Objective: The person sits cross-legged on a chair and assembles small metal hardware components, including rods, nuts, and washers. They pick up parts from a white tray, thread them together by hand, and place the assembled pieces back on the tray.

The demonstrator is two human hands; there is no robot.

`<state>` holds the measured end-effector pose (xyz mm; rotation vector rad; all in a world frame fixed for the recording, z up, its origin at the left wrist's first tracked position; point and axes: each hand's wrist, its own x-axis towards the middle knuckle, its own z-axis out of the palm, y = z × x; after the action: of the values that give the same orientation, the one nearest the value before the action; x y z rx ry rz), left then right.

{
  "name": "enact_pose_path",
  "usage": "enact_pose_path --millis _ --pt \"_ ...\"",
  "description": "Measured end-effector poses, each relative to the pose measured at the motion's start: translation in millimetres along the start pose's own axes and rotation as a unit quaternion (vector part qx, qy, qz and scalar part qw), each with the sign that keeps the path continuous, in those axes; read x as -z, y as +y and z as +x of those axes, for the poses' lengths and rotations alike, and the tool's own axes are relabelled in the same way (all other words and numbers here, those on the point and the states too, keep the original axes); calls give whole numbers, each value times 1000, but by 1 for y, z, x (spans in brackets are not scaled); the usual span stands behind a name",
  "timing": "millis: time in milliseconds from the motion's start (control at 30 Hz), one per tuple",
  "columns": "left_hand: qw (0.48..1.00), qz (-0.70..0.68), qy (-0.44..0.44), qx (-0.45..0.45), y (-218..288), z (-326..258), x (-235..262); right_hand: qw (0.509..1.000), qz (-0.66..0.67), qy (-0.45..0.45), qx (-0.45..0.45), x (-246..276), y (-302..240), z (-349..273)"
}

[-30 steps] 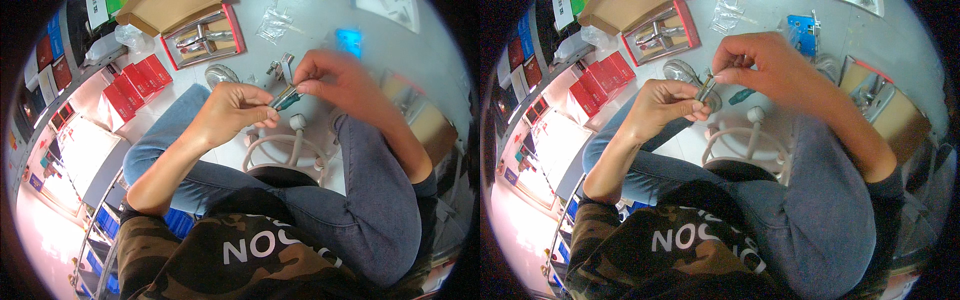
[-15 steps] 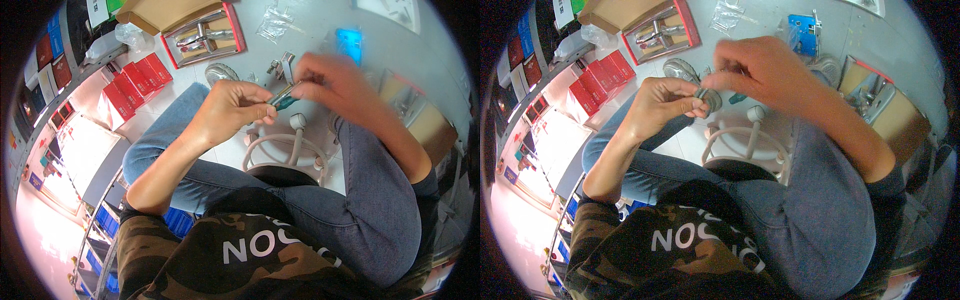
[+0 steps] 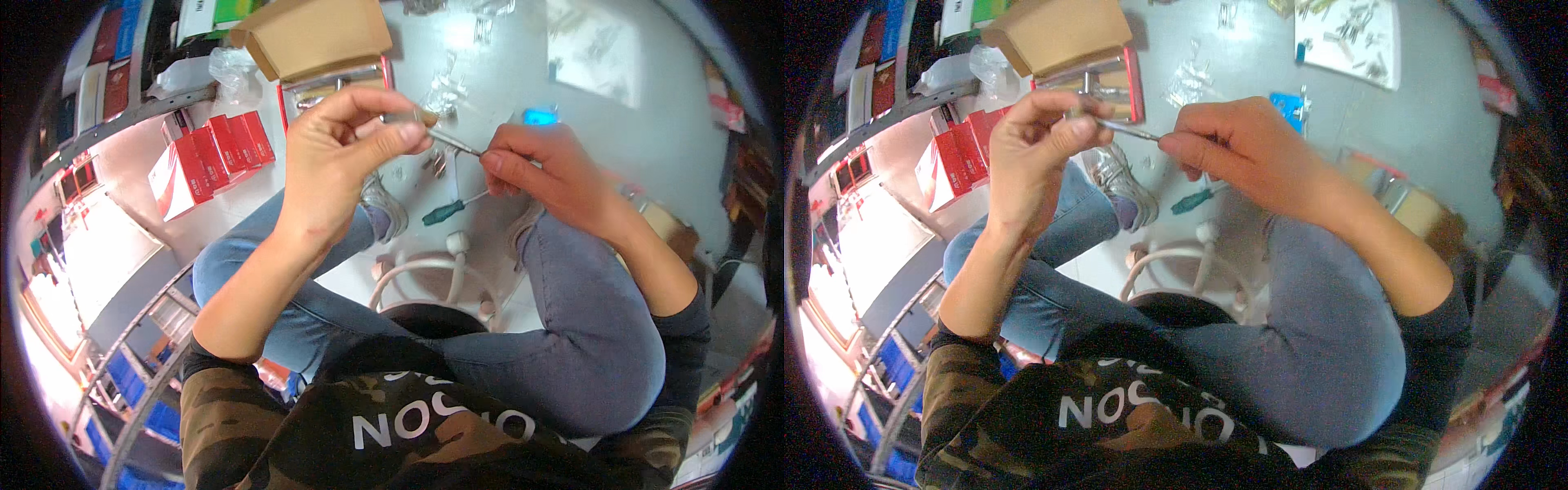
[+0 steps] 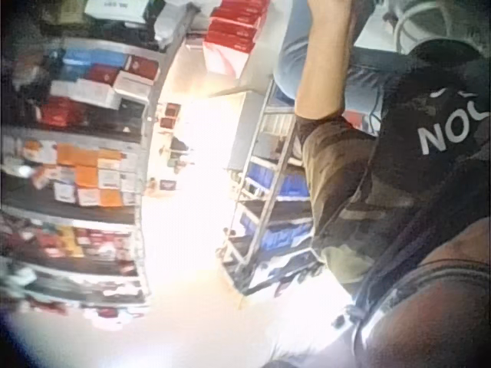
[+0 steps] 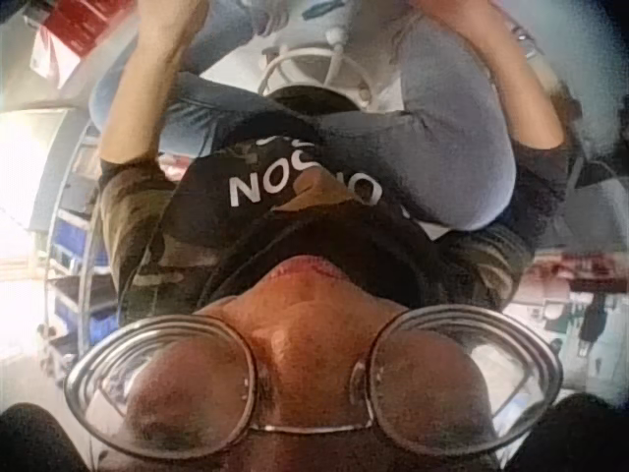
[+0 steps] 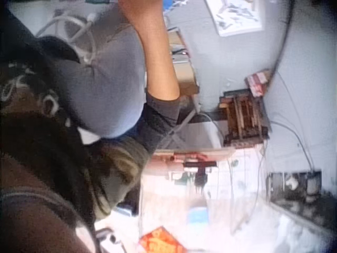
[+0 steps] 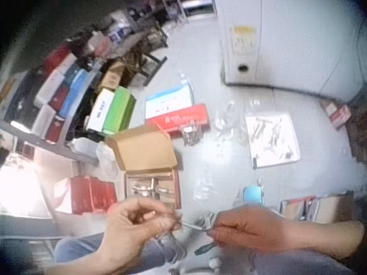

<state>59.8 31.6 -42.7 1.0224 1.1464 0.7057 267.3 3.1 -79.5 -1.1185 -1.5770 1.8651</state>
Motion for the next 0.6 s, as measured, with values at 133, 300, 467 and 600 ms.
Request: enact_pose_path --millis 133,300,467,600 --pt "981 -192 -6 -37 41 -11 9 988 -121 52 76 -4 -80 -14" --pt "982 -59 -24 -180 66 -45 31 962 -104 215 136 -51 -147 -36" --pt "963 11 71 -260 54 -59 86 939 -82 301 148 -83 -148 -43" --pt "989 33 47 -135 40 -59 111 942 -81 305 118 -103 -124 -36"
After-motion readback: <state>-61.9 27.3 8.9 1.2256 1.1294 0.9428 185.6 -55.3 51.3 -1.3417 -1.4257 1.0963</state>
